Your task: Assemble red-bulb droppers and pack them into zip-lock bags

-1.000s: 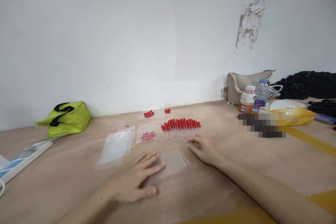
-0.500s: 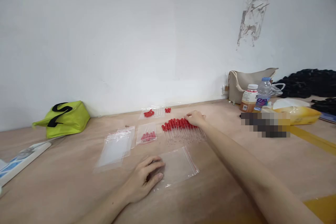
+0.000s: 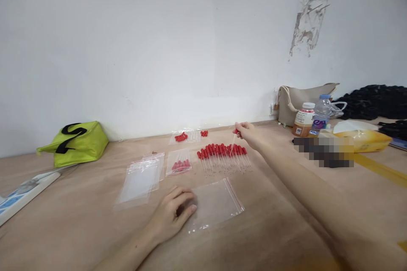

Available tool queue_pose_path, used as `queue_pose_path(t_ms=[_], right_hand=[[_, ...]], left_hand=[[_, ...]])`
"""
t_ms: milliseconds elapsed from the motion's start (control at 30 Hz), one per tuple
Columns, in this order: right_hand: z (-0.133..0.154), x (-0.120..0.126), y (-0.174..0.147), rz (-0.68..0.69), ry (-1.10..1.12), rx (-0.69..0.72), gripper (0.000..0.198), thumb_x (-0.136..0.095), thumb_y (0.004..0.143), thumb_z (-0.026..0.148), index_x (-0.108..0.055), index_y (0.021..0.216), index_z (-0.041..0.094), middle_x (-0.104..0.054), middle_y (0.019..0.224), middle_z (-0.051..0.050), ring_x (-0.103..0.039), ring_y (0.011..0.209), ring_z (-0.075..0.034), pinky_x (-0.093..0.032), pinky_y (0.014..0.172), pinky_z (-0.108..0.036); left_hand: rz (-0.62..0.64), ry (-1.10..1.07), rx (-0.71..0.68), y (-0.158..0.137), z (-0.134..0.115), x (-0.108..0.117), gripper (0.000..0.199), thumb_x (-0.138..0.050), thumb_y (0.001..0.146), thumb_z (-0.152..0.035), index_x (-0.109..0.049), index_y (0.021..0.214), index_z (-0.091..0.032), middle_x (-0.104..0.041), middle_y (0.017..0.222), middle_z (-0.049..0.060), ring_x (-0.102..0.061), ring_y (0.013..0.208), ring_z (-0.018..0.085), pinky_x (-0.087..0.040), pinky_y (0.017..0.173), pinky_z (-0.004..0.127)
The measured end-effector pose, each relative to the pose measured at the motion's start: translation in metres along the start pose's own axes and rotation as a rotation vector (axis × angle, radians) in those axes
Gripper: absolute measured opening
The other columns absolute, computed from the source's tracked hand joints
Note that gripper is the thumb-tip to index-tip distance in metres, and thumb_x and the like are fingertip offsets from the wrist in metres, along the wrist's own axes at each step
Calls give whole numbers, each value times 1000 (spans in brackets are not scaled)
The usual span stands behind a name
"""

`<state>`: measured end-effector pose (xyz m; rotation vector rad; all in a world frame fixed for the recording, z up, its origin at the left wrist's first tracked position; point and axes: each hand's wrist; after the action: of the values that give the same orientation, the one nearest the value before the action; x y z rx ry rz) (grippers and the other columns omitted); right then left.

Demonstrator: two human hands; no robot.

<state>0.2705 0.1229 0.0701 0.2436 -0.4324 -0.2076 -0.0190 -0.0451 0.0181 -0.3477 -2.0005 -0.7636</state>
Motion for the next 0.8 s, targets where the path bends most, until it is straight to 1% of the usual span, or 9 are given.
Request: queue_pose_path(t_ms=[67, 100, 200, 267, 400, 600, 700, 800], right_hand=[[-5, 10, -27, -36, 273, 44, 33, -42, 79, 49, -47, 75, 17, -62, 75, -6, -53, 55, -9, -41, 52, -21], [-10, 14, -42, -41, 339, 43, 35, -46, 75, 52, -45, 74, 17, -60, 70, -4, -52, 52, -9, -41, 50, -21], [-29, 19, -82, -58, 408, 25, 40, -51, 69, 58, -42, 74, 19, -59, 67, -2, -51, 49, -8, -42, 49, -21], [-40, 19, -100, -81, 436, -11, 41, -52, 67, 59, -42, 73, 19, -59, 66, -2, -52, 50, -9, -42, 49, -21], [-52, 13, -111, -109, 498, -98, 39, -54, 67, 57, -44, 70, 19, -58, 62, -1, -52, 48, -10, -43, 47, -22], [-55, 3, -117, -60, 644, -165, 35, -59, 66, 51, -44, 72, 20, -59, 62, 0, -56, 49, -11, -45, 48, -24], [-52, 4, -123, 40, 677, -186, 37, -61, 64, 52, -44, 71, 20, -59, 63, -1, -59, 53, -13, -48, 53, -26], [-47, 13, -126, 196, 573, -138, 38, -65, 60, 50, -48, 72, 19, -61, 67, -2, -59, 58, -13, -48, 59, -27]], left_hand=[[25, -12, 10, 0, 2, 3, 24, -47, 83, -32, -59, 102, -22, -57, 106, 6, -53, 98, 20, -43, 86, 33], [51, -23, 8, -1, 3, 4, 26, -48, 83, -33, -59, 104, -23, -56, 109, 6, -52, 101, 20, -42, 88, 34], [142, -56, -10, -2, 4, 4, 33, -51, 81, -37, -55, 111, -26, -52, 118, 5, -48, 109, 21, -38, 93, 37], [172, -69, -16, -3, 5, 2, 36, -51, 81, -39, -54, 114, -26, -51, 121, 5, -47, 111, 22, -37, 95, 38], [184, -65, -14, -3, 6, 0, 38, -50, 81, -39, -52, 117, -26, -50, 123, 5, -45, 113, 22, -36, 96, 39], [198, -40, -13, 1, 5, 0, 40, -49, 82, -39, -49, 119, -26, -50, 124, 4, -45, 114, 20, -36, 97, 37], [186, -25, -23, 8, 5, -2, 43, -51, 81, -40, -48, 121, -26, -51, 123, 4, -45, 114, 20, -36, 96, 37], [179, -21, -38, 11, 7, -4, 44, -50, 81, -41, -46, 122, -25, -51, 124, 4, -44, 114, 21, -35, 97, 39]])
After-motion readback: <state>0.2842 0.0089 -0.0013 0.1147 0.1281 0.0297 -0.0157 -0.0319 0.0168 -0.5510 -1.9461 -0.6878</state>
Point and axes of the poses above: each hand's wrist, its own y-axis towards the middle knuckle, its own x-axis out of the back of the hand, z = x × y
